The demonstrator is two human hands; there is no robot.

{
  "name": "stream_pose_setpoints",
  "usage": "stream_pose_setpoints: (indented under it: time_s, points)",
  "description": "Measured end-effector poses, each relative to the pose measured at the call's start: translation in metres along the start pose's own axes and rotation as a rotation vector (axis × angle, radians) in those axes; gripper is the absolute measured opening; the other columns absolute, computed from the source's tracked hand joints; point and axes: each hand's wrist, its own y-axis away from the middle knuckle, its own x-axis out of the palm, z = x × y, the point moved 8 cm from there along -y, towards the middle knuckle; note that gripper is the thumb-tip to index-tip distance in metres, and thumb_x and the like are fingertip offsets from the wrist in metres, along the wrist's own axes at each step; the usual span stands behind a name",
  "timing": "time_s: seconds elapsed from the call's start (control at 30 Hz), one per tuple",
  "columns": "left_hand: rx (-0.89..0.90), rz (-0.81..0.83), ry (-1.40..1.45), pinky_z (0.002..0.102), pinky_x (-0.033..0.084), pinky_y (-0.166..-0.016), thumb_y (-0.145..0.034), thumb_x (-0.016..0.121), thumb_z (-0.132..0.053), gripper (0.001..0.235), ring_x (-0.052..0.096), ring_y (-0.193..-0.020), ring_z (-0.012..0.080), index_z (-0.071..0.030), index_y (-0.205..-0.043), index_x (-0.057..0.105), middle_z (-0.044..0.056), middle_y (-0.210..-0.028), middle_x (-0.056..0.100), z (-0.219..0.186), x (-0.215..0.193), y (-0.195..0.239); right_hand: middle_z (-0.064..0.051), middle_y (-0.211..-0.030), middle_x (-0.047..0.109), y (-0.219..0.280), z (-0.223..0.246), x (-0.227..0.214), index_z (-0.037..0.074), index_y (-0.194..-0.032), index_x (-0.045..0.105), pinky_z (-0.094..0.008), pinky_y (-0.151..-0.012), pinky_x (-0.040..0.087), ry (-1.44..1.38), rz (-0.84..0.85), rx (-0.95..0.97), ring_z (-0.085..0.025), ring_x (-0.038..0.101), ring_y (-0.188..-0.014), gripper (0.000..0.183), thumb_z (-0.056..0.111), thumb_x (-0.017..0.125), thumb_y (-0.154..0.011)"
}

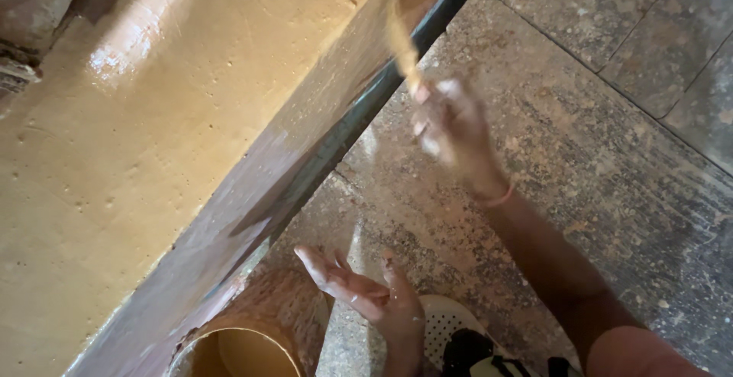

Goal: The person paints a wooden door frame with a yellowish-brown paint using a brush. They repeatedly dip the brush into a small bucket and apply the paint in smooth strokes along the frame's edge and surface.

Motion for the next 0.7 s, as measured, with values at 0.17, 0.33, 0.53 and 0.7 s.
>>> stream_pose_setpoints:
  time_s: [0.17, 0.33, 0.53, 0.7]
  points:
    - [0.197, -0.229, -0.151, 0.058, 0.015, -0.136, -0.085, 0.054, -0.005, 0.095, 0.015, -0.164, 0.0271, -0.039, -0.167, 0.020, 0.000, -0.175, 0.021, 0.019, -0.009, 0.005, -0.003, -0.084, 0.065, 0.082, -0.020, 0.074, 0.006, -0.101, 0.058, -0.017, -0.042, 0.054, 0.100, 0.436, -0.104, -0.005, 0.059, -0.056, 0.012, 0.015, 0.057, -0.107]
    - [0.226, -0.274, -0.148, 0.056, 0.020, -0.134, -0.088, 0.050, -0.027, 0.086, 0.016, -0.165, 0.0295, -0.037, -0.167, 0.020, 0.000, -0.175, 0.019, 0.029, -0.027, 0.028, -0.002, -0.077, 0.067, 0.111, -0.023, 0.096, 0.007, -0.110, 0.062, -0.017, -0.042, 0.049, 0.268, 0.639, 0.196, -0.003, 0.056, -0.055, 0.012, 0.018, 0.061, -0.105]
    - [0.207, -0.123, -0.111, 0.057, 0.022, -0.134, -0.096, 0.058, -0.032, 0.084, 0.016, -0.164, 0.0326, -0.032, -0.169, 0.016, 0.005, -0.175, 0.016, 0.003, -0.029, 0.040, -0.002, -0.080, 0.062, 0.064, 0.010, 0.049, 0.010, -0.108, 0.058, -0.017, -0.039, 0.042, -0.101, 0.056, 0.150, -0.005, 0.051, -0.055, 0.013, 0.023, 0.058, -0.107]
    - [0.191, 0.082, -0.082, 0.059, 0.022, -0.134, -0.101, 0.060, -0.031, 0.083, 0.017, -0.163, 0.0353, -0.028, -0.170, 0.013, 0.010, -0.175, 0.014, -0.040, -0.001, 0.030, -0.002, -0.086, 0.059, 0.073, 0.013, 0.030, 0.009, -0.114, 0.053, -0.021, -0.050, 0.043, -0.079, -0.076, 0.046, -0.006, 0.050, -0.066, 0.015, 0.024, 0.056, -0.114]
